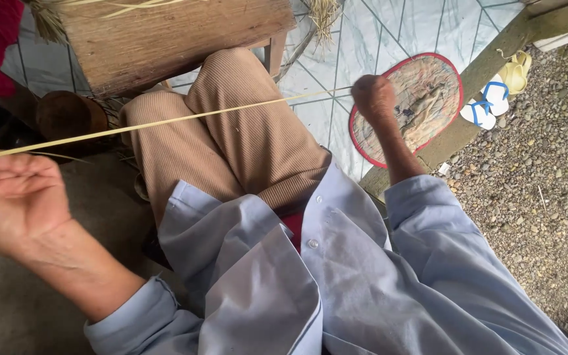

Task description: Trimming the ends of a bundle of dried grass with scissors and tying it together with a thin strip of material.

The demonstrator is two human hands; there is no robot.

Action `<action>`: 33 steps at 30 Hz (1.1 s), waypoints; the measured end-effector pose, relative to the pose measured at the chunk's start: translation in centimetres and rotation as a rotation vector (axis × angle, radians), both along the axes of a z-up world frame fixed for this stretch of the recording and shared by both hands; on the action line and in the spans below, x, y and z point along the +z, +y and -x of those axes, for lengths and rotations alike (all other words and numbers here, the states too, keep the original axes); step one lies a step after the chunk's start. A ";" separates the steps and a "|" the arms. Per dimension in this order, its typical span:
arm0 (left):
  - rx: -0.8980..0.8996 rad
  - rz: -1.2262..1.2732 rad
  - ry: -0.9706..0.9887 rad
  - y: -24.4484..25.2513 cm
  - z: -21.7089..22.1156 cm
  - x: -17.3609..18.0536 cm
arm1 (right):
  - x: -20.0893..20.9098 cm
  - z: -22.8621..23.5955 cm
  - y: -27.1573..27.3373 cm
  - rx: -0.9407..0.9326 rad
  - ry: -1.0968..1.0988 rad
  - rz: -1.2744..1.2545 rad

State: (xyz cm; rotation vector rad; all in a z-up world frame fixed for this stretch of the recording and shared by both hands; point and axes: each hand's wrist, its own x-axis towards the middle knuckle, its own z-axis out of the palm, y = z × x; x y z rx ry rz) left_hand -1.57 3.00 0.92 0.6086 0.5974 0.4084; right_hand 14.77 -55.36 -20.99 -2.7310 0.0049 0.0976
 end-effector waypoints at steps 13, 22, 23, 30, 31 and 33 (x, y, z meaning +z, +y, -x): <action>-0.222 -0.421 0.159 -20.6 -5.0 -2.9 | 20.6 4.3 20.2 0.463 0.541 -1.170; -0.552 -0.104 0.423 -21.7 -4.2 -7.1 | 23.5 6.3 21.6 0.488 0.281 -0.939; -0.545 -0.105 0.422 -22.0 -4.6 -6.7 | 22.7 6.4 21.4 0.495 0.282 -0.940; -0.163 -0.333 0.146 -17.6 -7.8 -4.1 | 21.6 6.3 17.9 0.690 0.354 -0.988; -0.092 -0.376 0.092 -15.9 -8.3 -4.5 | 22.3 5.9 17.1 0.744 0.393 -0.979; 0.027 -0.432 0.120 -12.2 -9.6 -7.8 | 22.2 6.2 14.6 0.695 0.461 -1.073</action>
